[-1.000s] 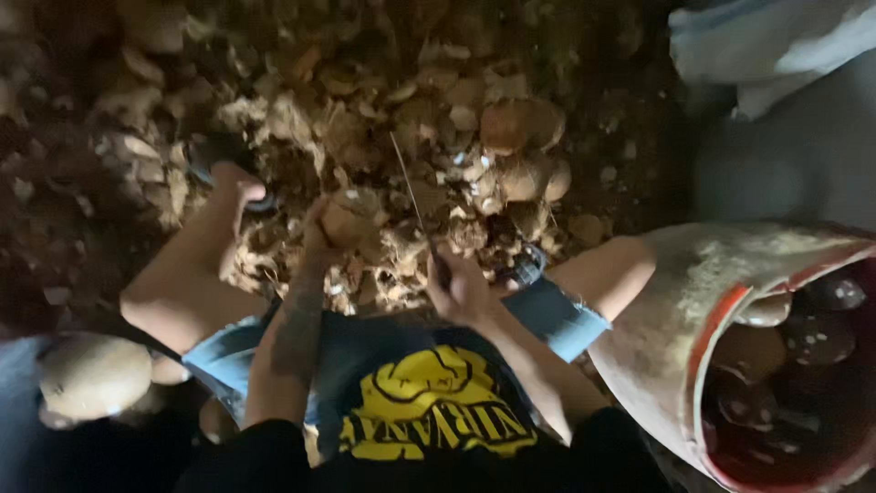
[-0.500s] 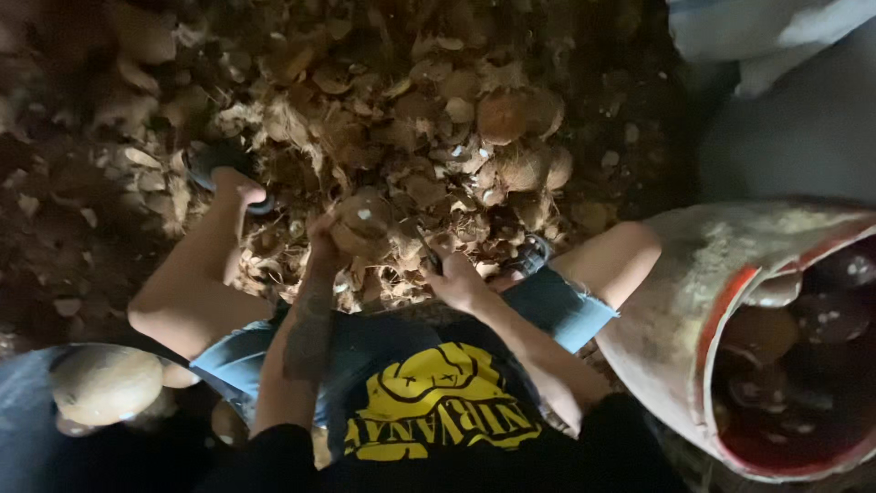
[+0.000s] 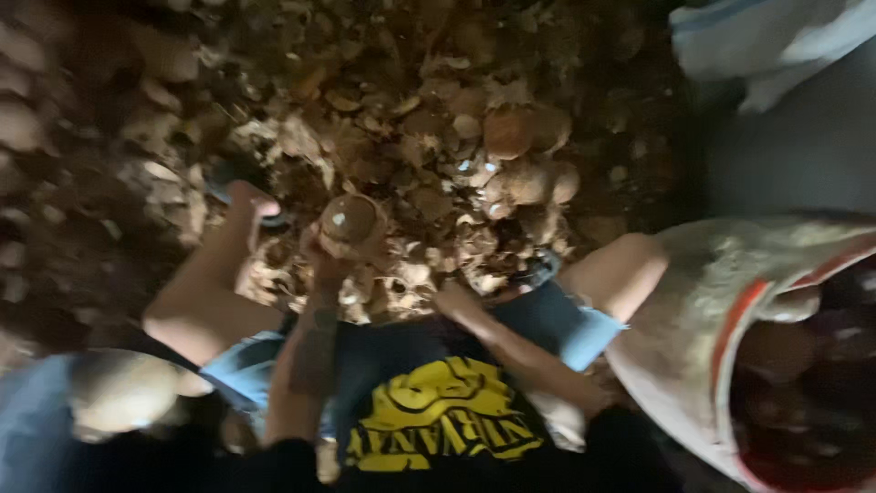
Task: The person sits on the ground and uses a knife to peel the husk off a coconut held in their left hand. They rotate the coconut and scrape away the outer layer, then place the peeled coconut into a nearby bucket.
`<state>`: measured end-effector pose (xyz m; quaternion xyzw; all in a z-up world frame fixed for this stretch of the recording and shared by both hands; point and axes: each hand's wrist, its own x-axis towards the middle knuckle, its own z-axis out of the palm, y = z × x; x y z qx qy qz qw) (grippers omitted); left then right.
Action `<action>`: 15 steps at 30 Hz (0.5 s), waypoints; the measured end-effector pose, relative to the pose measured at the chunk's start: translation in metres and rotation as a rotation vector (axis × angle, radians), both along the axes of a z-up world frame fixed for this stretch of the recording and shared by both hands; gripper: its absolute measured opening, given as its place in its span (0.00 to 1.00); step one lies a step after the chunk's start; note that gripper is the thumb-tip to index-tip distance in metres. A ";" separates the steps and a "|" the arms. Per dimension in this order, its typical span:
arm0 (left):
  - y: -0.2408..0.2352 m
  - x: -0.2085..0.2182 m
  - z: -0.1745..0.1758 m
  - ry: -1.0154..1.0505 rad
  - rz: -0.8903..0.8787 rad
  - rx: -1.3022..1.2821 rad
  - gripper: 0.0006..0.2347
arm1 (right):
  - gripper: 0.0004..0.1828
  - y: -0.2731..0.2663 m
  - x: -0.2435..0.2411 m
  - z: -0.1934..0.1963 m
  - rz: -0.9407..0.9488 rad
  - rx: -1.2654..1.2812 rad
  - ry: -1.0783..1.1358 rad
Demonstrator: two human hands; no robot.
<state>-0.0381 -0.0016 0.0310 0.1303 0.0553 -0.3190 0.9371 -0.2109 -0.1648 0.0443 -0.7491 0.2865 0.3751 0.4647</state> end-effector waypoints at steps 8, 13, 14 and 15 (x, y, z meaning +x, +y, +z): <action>0.015 0.014 0.016 0.378 -0.013 0.502 0.11 | 0.13 -0.003 -0.001 0.057 -0.272 0.174 -0.885; 0.002 0.005 -0.037 0.464 0.090 0.491 0.10 | 0.17 -0.005 0.003 0.045 -0.390 0.358 -0.625; -0.001 0.007 -0.038 0.415 0.108 0.409 0.10 | 0.19 -0.002 0.005 0.041 -0.449 0.443 -0.527; -0.002 0.006 -0.034 0.404 0.113 0.400 0.10 | 0.19 0.001 0.011 0.025 -0.441 0.441 -0.539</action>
